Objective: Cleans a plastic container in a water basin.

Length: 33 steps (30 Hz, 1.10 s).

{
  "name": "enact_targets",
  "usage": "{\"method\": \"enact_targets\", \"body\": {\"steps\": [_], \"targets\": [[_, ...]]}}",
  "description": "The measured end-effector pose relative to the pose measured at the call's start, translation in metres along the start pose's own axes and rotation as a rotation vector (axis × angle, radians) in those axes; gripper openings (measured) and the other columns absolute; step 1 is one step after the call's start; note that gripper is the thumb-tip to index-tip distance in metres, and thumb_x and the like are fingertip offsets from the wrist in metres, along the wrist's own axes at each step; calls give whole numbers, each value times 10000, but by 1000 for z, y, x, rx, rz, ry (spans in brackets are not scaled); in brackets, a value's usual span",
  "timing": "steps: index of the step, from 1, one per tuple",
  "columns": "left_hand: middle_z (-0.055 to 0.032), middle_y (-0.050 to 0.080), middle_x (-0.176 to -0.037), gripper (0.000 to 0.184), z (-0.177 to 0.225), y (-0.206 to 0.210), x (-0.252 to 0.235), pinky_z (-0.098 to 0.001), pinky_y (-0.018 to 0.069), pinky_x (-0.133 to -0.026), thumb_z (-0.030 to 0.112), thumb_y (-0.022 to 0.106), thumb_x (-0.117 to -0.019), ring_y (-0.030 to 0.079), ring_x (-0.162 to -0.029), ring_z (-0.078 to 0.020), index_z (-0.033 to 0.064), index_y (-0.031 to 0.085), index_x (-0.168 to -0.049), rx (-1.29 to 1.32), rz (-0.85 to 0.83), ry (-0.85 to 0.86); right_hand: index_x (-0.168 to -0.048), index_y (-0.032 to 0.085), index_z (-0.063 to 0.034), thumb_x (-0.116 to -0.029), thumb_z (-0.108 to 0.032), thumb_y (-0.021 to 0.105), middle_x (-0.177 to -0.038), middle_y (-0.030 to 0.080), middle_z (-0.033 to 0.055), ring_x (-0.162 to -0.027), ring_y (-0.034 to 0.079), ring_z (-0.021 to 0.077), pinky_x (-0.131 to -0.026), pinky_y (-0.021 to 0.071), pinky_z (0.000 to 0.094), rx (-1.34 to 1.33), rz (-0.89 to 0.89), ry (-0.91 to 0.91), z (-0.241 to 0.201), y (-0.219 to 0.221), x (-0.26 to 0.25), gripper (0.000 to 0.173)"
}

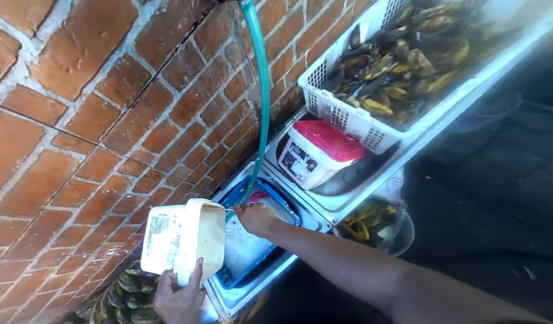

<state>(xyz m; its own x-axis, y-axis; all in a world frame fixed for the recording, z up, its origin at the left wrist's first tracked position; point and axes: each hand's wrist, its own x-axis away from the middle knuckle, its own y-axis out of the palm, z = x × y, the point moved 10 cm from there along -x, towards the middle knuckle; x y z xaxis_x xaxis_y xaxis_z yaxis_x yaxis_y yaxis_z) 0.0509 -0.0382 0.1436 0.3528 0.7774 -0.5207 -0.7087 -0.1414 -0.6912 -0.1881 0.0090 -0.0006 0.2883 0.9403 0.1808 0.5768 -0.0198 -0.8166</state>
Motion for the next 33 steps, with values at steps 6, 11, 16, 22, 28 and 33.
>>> {"method": "enact_targets", "body": {"steps": [6,11,16,22,28,33], "targets": [[43,592,-681,390,24,3,-3,-168,521,-586,323,910,-704,599,-622,2,84,604,-734,55,20,59,-1329,540,-16,-1055,-111,476,-1127,695,238,-1046,699,441,-847,572,621,-172,-181,129,-4,18,-14,297],[58,599,-675,356,35,12,-4,-163,522,-577,312,893,-720,597,-612,7,95,611,-738,107,9,78,-1285,616,38,-983,-64,586,-1287,629,274,-1171,636,468,-919,534,676,-287,-378,61,-30,57,-2,321],[57,615,-697,326,34,20,0,-157,536,-591,281,882,-729,614,-634,15,90,619,-759,148,6,54,-1186,669,25,-966,-146,623,-1238,656,270,-1154,645,466,-904,529,703,-345,-540,27,-49,93,30,282],[63,614,-680,291,25,20,4,-159,537,-576,227,867,-739,611,-618,15,88,613,-767,179,14,3,-1057,639,44,-1099,-371,399,-909,629,186,-757,624,294,-669,515,512,-526,-830,47,-50,115,59,481],[58,606,-671,309,15,28,11,-179,529,-553,263,880,-734,601,-602,-7,109,612,-744,163,-18,-39,-1147,638,-30,-1107,-514,323,-855,585,64,-635,505,141,-592,456,358,-796,-989,217,-40,132,90,579],[63,575,-650,405,2,37,24,-192,490,-522,414,886,-697,562,-571,-6,124,602,-696,16,-53,23,-1053,631,-56,-1092,-592,289,-767,561,44,-557,479,131,-518,427,331,-815,-998,165,-43,127,101,637]]}}
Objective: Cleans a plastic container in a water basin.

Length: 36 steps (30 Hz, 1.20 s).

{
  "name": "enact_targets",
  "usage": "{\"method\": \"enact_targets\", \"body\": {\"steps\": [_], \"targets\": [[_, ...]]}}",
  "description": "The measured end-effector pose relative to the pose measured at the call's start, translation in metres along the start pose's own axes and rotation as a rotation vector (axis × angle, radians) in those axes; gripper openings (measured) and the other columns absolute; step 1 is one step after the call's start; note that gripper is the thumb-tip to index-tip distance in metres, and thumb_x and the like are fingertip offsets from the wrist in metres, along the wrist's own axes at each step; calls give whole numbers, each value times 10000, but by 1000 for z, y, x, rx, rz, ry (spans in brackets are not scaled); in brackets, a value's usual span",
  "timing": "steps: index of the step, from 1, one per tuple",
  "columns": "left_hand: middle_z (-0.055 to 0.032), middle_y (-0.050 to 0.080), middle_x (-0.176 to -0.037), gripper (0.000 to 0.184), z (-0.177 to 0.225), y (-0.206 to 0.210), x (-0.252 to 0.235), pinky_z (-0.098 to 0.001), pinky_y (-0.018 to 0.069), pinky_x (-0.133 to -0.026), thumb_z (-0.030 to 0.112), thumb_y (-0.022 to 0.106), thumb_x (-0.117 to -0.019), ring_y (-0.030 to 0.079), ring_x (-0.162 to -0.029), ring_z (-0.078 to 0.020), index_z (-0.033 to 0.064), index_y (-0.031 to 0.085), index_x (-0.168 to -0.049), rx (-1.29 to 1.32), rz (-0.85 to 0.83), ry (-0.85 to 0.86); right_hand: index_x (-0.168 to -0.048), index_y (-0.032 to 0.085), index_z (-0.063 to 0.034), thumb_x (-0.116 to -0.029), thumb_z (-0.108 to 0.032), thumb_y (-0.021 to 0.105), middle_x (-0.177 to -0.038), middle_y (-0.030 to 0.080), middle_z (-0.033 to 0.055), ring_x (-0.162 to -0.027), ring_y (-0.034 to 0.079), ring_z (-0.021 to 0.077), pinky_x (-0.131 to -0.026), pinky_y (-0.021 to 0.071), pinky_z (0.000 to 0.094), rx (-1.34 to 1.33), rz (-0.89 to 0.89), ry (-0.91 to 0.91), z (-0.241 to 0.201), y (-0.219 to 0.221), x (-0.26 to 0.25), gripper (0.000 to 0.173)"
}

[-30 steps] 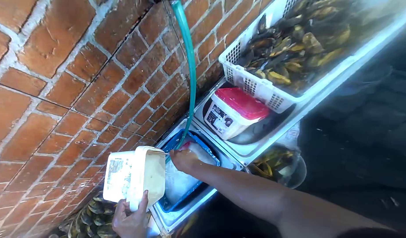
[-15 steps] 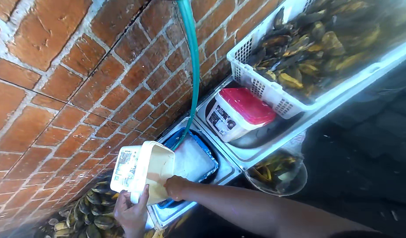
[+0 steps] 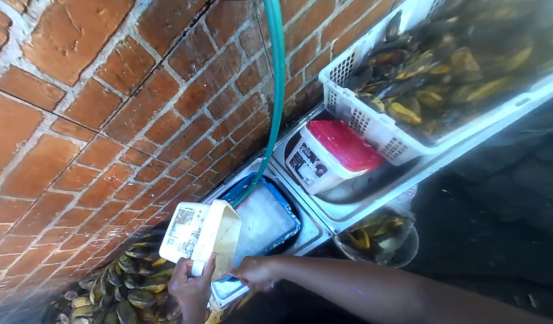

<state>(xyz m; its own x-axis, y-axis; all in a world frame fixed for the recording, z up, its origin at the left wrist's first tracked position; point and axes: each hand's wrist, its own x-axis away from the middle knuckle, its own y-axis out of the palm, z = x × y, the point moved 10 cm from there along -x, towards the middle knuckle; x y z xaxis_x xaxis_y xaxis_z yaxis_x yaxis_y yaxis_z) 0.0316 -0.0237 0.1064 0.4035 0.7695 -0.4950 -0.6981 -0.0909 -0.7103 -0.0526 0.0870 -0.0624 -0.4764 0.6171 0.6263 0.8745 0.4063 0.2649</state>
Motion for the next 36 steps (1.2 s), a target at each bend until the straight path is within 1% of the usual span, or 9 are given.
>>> {"method": "enact_targets", "body": {"steps": [5,7,10,13,18,21,27,31,36], "targets": [[49,582,-651,441,-12,-3,5,-217,496,-544,474,866,-706,573,-580,-18,116,610,-688,-126,11,23,-992,650,-39,-1097,-560,340,-736,576,61,-552,522,156,-511,460,363,88,89,-181,-5,-27,16,616],[34,586,-652,459,-12,-6,2,-247,505,-554,491,862,-707,585,-589,-42,107,610,-686,-170,41,34,-1007,688,0,-1109,-484,372,-824,652,145,-698,630,262,-637,527,482,287,288,-306,0,-68,17,587],[25,589,-650,472,-9,-12,0,-269,505,-549,518,850,-711,589,-583,-63,108,617,-685,-238,84,46,-1211,674,-24,-1102,-330,426,-1158,699,241,-1129,668,432,-955,515,659,710,504,-45,23,-123,22,408],[25,581,-644,468,-13,-15,-2,-264,494,-547,504,852,-718,580,-578,-59,106,609,-683,-226,111,32,-1302,644,-69,-1045,-234,531,-1202,687,226,-1129,664,441,-912,528,668,920,539,123,39,-148,-6,325],[47,585,-666,419,-30,-22,-1,-210,496,-556,447,871,-720,575,-593,-20,115,617,-708,-95,105,-63,-1282,645,25,-1115,-433,357,-1330,639,259,-1297,588,423,-1053,454,658,662,457,194,67,-166,-49,566],[54,593,-662,413,-40,-26,0,-214,503,-557,451,882,-714,582,-593,-18,130,622,-715,-56,93,-132,-1247,660,33,-1103,-413,397,-1296,649,272,-1250,610,446,-1001,473,688,745,426,193,58,-154,-46,538],[37,614,-689,463,-46,-29,-1,-254,523,-584,533,854,-714,600,-620,-42,121,643,-725,-157,85,-123,-1181,685,-99,-1105,-497,341,-1120,722,162,-1097,692,371,-918,547,606,886,703,-30,16,-161,13,532],[46,592,-656,477,-38,-22,-2,-266,507,-559,558,839,-716,578,-584,-46,127,633,-707,-197,72,-103,-1164,670,-82,-1109,-382,402,-1113,695,138,-1032,701,342,-840,590,538,1038,898,-241,-28,-154,20,406],[68,573,-654,457,-25,-19,-7,-242,494,-545,544,844,-708,558,-575,-28,153,608,-686,-135,75,-67,-1279,593,-34,-1090,-244,432,-1159,683,225,-1041,699,429,-849,580,604,809,831,-23,-36,-142,-7,325]]}}
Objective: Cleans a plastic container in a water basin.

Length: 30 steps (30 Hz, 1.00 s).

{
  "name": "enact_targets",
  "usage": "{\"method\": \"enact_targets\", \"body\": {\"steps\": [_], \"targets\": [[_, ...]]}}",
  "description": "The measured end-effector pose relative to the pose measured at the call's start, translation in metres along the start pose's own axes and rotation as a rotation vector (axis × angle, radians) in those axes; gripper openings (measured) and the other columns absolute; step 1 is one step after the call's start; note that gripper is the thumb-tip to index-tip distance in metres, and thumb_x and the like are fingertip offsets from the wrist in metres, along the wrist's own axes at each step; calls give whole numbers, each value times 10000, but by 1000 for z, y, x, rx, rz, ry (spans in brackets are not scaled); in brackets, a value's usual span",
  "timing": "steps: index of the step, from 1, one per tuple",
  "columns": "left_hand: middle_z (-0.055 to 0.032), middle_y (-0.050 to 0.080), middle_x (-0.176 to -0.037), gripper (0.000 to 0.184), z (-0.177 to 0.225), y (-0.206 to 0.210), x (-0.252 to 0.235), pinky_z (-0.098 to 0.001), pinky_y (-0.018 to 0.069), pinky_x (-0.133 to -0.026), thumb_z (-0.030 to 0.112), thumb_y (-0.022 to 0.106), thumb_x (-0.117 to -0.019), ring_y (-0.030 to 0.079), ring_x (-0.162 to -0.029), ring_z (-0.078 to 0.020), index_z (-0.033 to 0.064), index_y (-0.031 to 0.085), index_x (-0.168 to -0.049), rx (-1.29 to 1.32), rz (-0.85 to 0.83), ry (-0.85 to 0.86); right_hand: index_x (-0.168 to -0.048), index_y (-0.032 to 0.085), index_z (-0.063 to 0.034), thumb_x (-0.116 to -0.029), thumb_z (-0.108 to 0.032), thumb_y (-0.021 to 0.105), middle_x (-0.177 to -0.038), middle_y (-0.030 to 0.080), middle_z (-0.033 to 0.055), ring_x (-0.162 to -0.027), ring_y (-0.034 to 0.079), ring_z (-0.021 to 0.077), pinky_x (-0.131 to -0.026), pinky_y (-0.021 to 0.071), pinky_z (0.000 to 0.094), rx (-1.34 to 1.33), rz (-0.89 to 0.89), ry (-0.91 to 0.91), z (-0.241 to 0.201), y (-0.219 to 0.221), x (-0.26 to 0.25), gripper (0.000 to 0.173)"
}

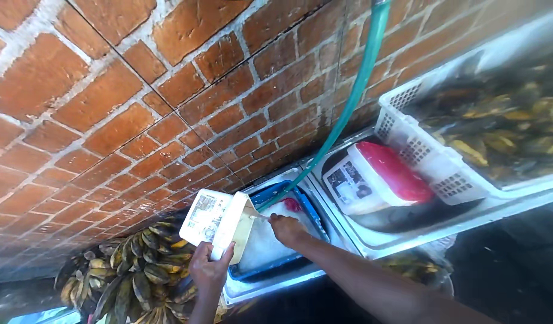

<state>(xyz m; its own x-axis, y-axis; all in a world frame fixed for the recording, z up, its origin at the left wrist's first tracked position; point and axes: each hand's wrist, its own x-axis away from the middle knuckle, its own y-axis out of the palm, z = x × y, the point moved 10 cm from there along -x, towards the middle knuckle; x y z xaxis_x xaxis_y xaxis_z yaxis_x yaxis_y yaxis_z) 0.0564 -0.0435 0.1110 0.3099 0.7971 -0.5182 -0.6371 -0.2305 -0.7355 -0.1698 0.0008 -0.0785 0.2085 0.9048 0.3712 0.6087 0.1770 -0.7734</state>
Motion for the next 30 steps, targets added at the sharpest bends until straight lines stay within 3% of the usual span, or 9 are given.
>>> {"method": "enact_targets", "body": {"steps": [5,11,12,13,14,15,16,20,30], "targets": [[72,565,-668,414,5,-1,-3,-216,505,-543,466,875,-711,559,-590,-21,149,609,-689,135,31,71,-1306,581,-12,-1121,-397,287,-1198,673,262,-1152,665,445,-936,543,642,-185,-199,6,-29,51,23,519],[56,574,-677,376,0,1,-6,-209,503,-536,385,889,-707,562,-589,-36,139,606,-696,247,67,6,-1253,606,48,-1130,-398,268,-1237,649,270,-1212,629,412,-1023,500,593,-328,-395,-33,-62,84,70,573],[61,574,-679,368,0,2,-8,-204,500,-535,379,891,-707,560,-592,-32,141,610,-702,262,65,1,-1204,626,49,-1126,-419,274,-1182,662,261,-1145,654,397,-980,517,589,-388,-435,-28,-63,90,72,590],[63,573,-681,367,-1,2,-9,-201,495,-535,377,895,-705,557,-593,-31,142,613,-708,275,62,-9,-1139,644,40,-1122,-447,284,-1058,671,237,-986,681,363,-863,547,568,-448,-482,-19,-62,97,74,606],[64,571,-683,366,-2,2,-9,-201,490,-532,376,897,-705,553,-591,-31,143,615,-714,286,60,-21,-1066,636,7,-1118,-489,277,-874,622,164,-741,635,282,-667,533,484,-521,-539,-4,-63,105,78,615],[62,571,-684,368,-4,1,-11,-204,490,-527,373,901,-706,554,-587,-32,143,614,-718,301,57,-30,-1044,617,-32,-1111,-533,272,-756,551,82,-589,548,198,-546,485,390,-626,-614,35,-64,111,85,612],[59,577,-687,366,-6,1,-13,-206,494,-523,367,903,-706,560,-586,-34,142,615,-726,317,51,-39,-1052,602,-53,-1106,-552,280,-718,515,39,-538,500,158,-509,455,345,-722,-686,81,-66,110,92,596],[51,593,-706,347,-3,2,-17,-212,512,-528,333,912,-701,573,-599,-47,134,631,-742,363,-5,-29,-1080,586,-76,-1104,-550,307,-734,522,12,-533,490,125,-504,453,306,-882,-794,170,-79,100,112,550],[45,581,-683,362,-21,1,-10,-217,501,-535,320,901,-715,568,-593,-54,139,589,-703,405,13,-75,-950,520,-134,-1094,-582,324,-651,461,-27,-466,424,82,-432,390,246,-1118,-910,146,-114,55,128,510]]}}
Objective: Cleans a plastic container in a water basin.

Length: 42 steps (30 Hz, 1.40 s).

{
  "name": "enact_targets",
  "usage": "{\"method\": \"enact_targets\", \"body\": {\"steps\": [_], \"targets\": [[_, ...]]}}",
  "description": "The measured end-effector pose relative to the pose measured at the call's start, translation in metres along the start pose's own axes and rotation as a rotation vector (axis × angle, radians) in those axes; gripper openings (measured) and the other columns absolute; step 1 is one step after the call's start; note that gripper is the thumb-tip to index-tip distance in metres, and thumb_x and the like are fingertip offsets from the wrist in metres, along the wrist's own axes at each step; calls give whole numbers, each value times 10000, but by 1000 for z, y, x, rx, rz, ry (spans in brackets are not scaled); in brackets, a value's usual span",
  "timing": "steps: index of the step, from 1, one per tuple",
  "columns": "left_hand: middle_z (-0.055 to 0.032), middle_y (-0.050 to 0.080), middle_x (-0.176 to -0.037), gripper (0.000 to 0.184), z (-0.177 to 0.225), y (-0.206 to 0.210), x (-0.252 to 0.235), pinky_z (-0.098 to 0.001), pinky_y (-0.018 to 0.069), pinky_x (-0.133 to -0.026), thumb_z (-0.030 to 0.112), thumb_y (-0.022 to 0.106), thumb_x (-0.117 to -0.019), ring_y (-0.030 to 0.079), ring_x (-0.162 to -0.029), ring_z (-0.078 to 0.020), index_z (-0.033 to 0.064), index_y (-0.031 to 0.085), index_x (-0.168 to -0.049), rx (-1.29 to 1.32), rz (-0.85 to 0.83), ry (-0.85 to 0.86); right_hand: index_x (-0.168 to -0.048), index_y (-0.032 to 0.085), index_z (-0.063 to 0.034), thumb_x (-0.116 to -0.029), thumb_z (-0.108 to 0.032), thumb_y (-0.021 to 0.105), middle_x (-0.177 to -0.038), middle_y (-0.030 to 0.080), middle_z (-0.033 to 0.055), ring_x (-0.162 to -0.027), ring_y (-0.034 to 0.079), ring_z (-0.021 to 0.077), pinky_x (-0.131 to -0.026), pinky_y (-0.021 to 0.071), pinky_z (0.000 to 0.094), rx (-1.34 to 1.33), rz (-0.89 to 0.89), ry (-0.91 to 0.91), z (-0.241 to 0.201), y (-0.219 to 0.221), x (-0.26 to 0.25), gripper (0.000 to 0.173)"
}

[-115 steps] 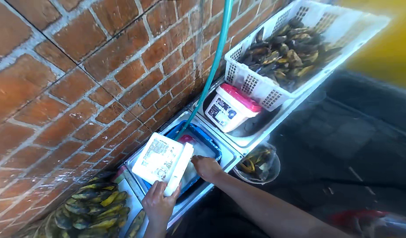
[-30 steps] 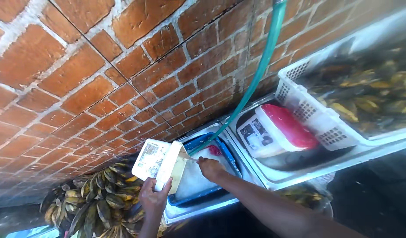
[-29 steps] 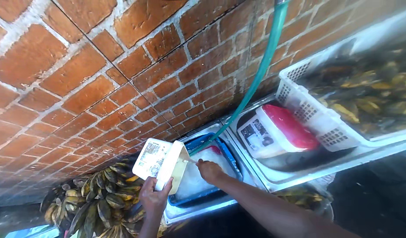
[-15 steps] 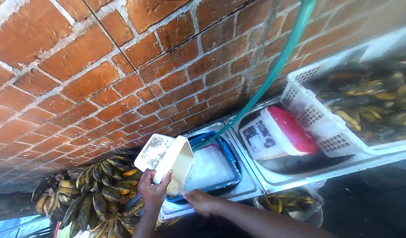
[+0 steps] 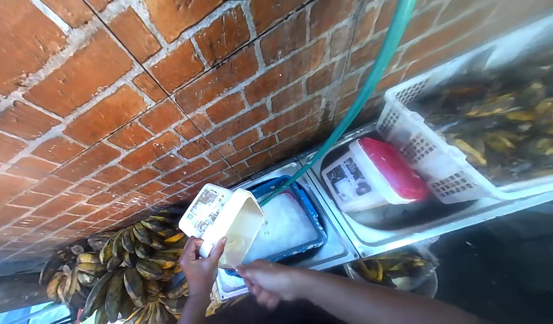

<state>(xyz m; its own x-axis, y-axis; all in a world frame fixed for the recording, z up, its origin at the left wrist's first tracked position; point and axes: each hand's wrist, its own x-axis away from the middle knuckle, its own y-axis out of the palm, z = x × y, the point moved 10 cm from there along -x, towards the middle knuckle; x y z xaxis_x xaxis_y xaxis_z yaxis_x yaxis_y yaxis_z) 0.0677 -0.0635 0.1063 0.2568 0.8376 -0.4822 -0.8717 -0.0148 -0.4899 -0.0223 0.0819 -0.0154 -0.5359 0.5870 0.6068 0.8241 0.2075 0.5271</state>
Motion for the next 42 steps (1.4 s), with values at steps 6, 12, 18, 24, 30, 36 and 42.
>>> {"method": "enact_targets", "body": {"steps": [6,12,18,24,30,36,42], "targets": [[49,570,-686,364,-1,-2,-5,-199,492,-530,324,885,-742,558,-593,-41,138,577,-692,-23,37,2,-912,493,-166,-1087,-577,366,-617,403,-49,-433,375,60,-397,362,217,-182,-139,-105,-10,12,6,465],[38,602,-692,329,-9,-15,-6,-200,518,-543,290,891,-753,583,-594,-42,107,618,-738,5,148,-65,-1050,661,-47,-1107,-491,378,-788,604,51,-613,566,138,-569,504,333,415,249,-352,-19,-68,21,529],[38,573,-654,336,-19,-36,-4,-198,492,-529,272,888,-776,560,-568,-42,99,601,-752,-33,231,-121,-1273,640,-91,-1109,-470,273,-1176,694,200,-1163,659,405,-972,508,639,1174,641,-99,10,-181,19,553],[24,597,-665,337,-33,-41,12,-213,517,-556,263,893,-756,589,-593,-55,93,603,-765,-5,265,-228,-1405,580,-37,-1077,-304,465,-1388,577,294,-1345,516,476,-1096,409,676,1239,627,99,17,-212,-17,438],[-8,634,-724,352,-63,-52,39,-237,561,-613,199,906,-741,639,-660,-78,70,591,-828,83,318,-362,-1387,603,-49,-1081,-316,453,-1388,580,283,-1329,535,468,-1070,440,670,1262,633,154,21,-203,-5,433],[-24,642,-722,309,-83,-61,56,-267,581,-615,184,879,-784,645,-649,-109,65,595,-810,246,380,-388,-1295,630,-49,-1113,-364,331,-1259,665,232,-1216,637,416,-994,518,628,1206,736,137,2,-188,58,471],[-50,629,-692,246,-101,-55,64,-295,586,-600,113,800,-869,642,-625,-137,43,579,-787,402,484,-514,-1281,632,-86,-1107,-342,355,-960,718,182,-926,721,372,-834,577,563,1213,843,-197,-58,-114,108,416]]}}
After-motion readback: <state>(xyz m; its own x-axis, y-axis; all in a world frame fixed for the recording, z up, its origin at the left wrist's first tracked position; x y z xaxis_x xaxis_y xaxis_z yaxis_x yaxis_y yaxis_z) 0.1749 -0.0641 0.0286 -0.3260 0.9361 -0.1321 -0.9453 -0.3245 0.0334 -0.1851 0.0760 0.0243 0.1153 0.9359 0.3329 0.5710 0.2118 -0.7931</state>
